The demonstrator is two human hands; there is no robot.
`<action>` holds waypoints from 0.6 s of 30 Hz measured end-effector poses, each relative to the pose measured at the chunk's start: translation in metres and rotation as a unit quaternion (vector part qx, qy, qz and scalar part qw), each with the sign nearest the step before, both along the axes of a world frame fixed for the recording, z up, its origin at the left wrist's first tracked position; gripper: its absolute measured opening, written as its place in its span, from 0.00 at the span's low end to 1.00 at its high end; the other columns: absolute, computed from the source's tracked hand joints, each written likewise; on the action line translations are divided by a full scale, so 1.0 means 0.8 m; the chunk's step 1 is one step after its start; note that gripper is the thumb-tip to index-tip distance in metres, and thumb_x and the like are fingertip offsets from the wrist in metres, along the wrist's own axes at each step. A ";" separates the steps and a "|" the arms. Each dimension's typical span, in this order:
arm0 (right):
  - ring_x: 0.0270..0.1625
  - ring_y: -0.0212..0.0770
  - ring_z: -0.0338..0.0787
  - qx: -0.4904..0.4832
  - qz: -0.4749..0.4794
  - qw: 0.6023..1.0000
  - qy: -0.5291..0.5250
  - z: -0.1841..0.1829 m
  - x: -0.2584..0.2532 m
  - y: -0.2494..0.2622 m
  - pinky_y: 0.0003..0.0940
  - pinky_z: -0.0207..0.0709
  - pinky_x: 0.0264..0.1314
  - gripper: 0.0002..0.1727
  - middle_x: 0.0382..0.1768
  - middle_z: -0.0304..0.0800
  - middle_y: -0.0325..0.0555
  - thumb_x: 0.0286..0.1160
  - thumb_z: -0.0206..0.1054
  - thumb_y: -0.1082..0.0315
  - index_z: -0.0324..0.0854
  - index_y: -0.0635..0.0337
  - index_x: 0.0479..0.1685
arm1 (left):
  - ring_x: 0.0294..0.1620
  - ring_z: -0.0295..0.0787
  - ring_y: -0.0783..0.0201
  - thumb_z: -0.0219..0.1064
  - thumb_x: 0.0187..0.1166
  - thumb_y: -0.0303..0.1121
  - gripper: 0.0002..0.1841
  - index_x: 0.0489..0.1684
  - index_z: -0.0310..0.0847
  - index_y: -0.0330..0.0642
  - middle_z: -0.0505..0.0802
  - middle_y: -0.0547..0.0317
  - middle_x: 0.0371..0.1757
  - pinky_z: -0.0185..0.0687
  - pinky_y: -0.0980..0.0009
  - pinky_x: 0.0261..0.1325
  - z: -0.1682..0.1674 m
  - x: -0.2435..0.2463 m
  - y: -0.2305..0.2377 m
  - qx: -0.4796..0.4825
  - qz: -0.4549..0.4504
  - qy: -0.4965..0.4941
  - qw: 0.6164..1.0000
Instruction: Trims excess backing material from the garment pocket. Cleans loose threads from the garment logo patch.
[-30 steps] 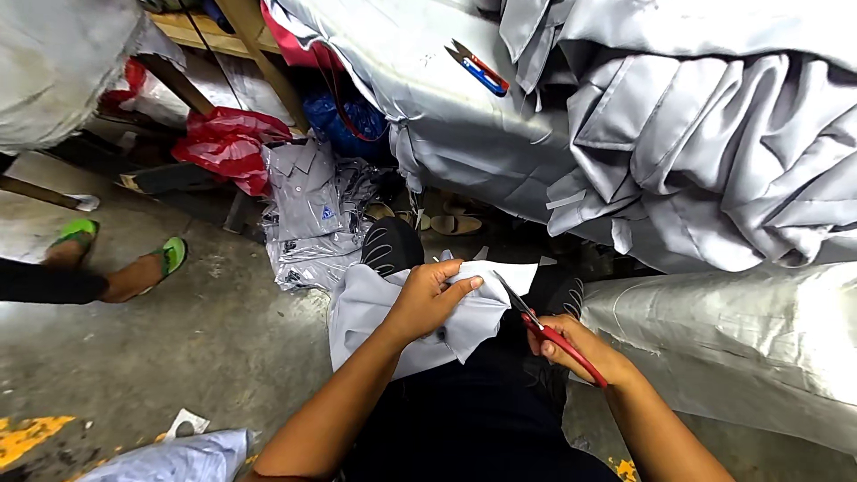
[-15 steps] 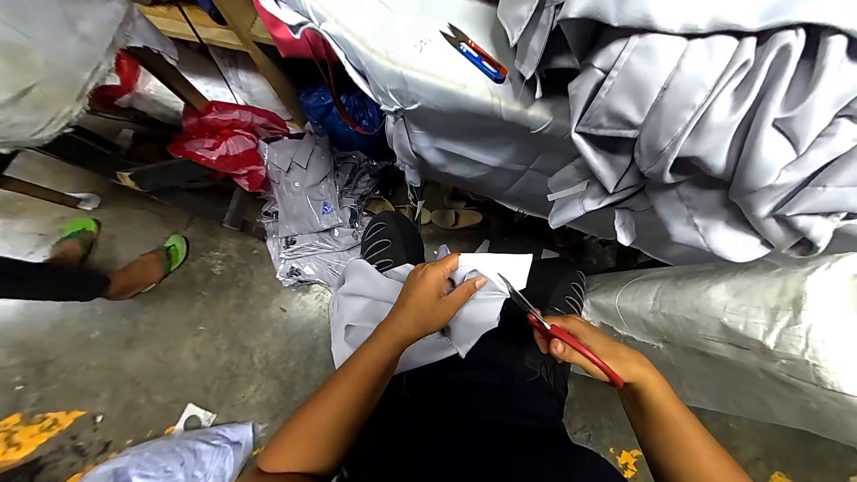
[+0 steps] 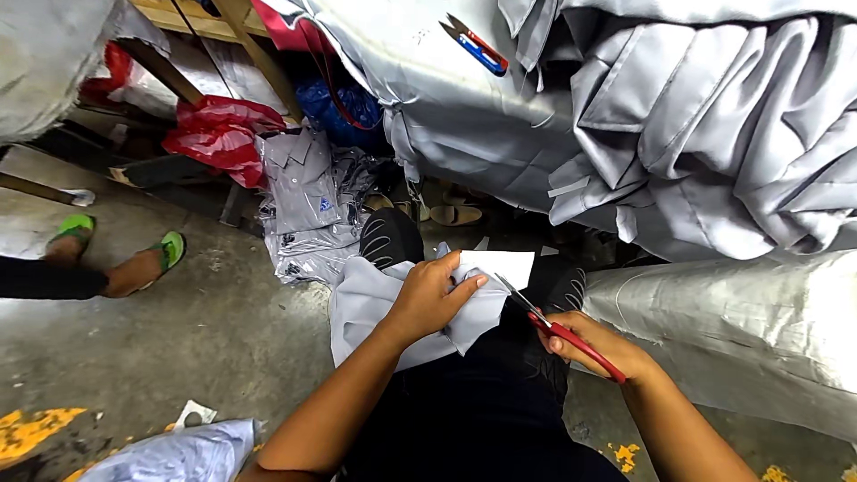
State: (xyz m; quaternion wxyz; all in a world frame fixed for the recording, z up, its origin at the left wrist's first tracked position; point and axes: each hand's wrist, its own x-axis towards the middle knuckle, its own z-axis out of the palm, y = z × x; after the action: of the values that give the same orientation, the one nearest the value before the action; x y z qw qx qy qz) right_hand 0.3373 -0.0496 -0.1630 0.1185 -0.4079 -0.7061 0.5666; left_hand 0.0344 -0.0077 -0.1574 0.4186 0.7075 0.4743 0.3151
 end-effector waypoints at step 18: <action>0.16 0.16 0.68 0.019 -0.053 0.998 0.007 -0.007 -0.013 -0.009 0.17 0.62 0.19 0.36 0.12 0.69 0.23 0.72 0.61 0.25 0.74 0.50 0.15 | 0.23 0.79 0.78 0.69 0.80 0.41 0.12 0.42 0.85 0.41 0.86 0.68 0.24 0.77 0.76 0.31 -0.002 -0.008 0.003 -0.028 -0.064 -0.030 0.997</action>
State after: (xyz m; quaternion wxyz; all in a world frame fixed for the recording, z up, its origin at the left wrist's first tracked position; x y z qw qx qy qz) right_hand 0.3266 -0.0564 -0.1690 0.1611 -0.4385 -0.6935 0.5486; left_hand 0.0278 -0.0049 -0.1594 0.4719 0.7145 0.4240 0.2949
